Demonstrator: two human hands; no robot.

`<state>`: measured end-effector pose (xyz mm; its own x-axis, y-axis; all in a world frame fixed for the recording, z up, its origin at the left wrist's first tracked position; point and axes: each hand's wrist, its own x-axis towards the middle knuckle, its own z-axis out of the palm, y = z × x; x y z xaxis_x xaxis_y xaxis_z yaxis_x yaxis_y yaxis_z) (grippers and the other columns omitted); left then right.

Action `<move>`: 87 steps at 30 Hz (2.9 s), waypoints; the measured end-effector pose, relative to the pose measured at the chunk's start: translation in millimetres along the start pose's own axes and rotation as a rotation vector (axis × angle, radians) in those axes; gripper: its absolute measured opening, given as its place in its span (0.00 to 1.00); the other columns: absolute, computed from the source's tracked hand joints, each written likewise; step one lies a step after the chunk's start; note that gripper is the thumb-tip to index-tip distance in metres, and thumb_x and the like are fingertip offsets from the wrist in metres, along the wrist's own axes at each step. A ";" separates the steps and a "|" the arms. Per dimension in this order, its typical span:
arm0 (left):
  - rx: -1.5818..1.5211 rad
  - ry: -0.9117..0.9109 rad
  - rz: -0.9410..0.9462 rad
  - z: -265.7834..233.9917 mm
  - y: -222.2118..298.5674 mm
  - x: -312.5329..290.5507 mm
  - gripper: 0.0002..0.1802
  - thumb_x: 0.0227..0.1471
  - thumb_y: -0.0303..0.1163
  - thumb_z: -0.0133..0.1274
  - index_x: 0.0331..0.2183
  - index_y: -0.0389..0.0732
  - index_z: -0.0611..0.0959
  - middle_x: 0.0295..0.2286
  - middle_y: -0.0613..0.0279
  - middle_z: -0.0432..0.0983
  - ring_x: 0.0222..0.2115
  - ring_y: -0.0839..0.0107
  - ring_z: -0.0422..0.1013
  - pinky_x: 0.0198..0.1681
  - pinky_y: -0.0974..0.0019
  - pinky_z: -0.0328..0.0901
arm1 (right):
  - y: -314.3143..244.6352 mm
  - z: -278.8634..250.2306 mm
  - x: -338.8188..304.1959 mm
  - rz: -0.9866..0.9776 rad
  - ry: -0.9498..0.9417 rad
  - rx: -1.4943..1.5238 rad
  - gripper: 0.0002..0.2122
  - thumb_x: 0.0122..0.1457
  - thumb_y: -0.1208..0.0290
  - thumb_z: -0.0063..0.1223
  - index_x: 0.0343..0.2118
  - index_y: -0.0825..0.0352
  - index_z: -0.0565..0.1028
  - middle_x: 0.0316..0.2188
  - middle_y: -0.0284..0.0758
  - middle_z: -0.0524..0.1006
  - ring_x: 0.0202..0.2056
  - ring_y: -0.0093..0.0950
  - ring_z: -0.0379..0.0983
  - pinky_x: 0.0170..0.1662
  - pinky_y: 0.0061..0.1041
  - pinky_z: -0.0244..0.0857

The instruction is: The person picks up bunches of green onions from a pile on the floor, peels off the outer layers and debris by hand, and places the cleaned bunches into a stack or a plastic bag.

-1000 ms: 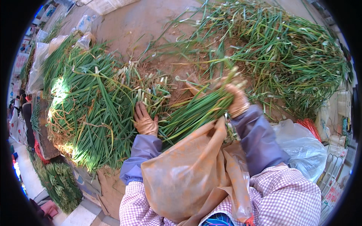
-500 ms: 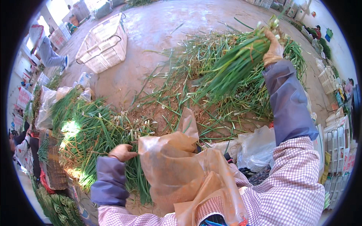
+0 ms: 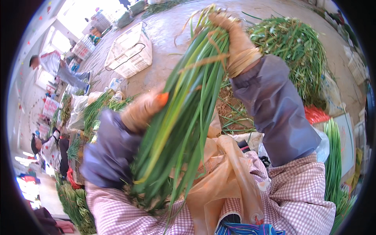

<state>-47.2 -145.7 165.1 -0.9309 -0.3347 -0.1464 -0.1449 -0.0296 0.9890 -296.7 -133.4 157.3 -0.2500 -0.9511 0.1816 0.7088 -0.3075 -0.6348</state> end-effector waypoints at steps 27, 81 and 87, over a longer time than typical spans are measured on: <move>-0.512 0.738 -0.379 93.9 -151.4 -23.9 0.27 0.41 0.33 0.63 0.43 0.40 0.71 0.32 0.63 0.73 0.30 0.69 0.72 0.35 0.65 0.70 | 201.7 -47.4 -109.7 0.306 0.499 0.407 0.16 0.51 0.78 0.60 0.43 0.61 0.72 0.28 0.28 0.75 0.25 0.22 0.71 0.27 0.23 0.68; -0.314 1.093 0.384 115.4 -27.9 -298.5 0.08 0.56 0.27 0.47 0.34 0.40 0.64 0.18 0.71 0.53 0.19 0.80 0.52 0.24 0.74 0.52 | 237.0 81.9 -257.4 -0.720 -0.884 -1.053 0.14 0.48 0.64 0.51 0.38 0.60 0.73 0.38 0.35 0.73 0.44 0.34 0.68 0.47 0.48 0.59; -0.260 1.502 0.074 99.3 -98.7 -266.7 0.19 0.46 0.34 0.57 0.37 0.30 0.75 0.25 0.64 0.68 0.21 0.78 0.63 0.24 0.75 0.60 | 170.6 -83.5 -173.0 -0.204 0.028 -1.644 0.20 0.56 0.56 0.52 0.45 0.68 0.72 0.40 0.42 0.74 0.44 0.39 0.70 0.51 0.35 0.60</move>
<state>182.1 40.0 104.4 0.2808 -0.9545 -0.1002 0.0951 -0.0762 0.9925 -187.6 -18.8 -45.1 -0.2693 -0.8951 0.3552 -0.7406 -0.0432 -0.6705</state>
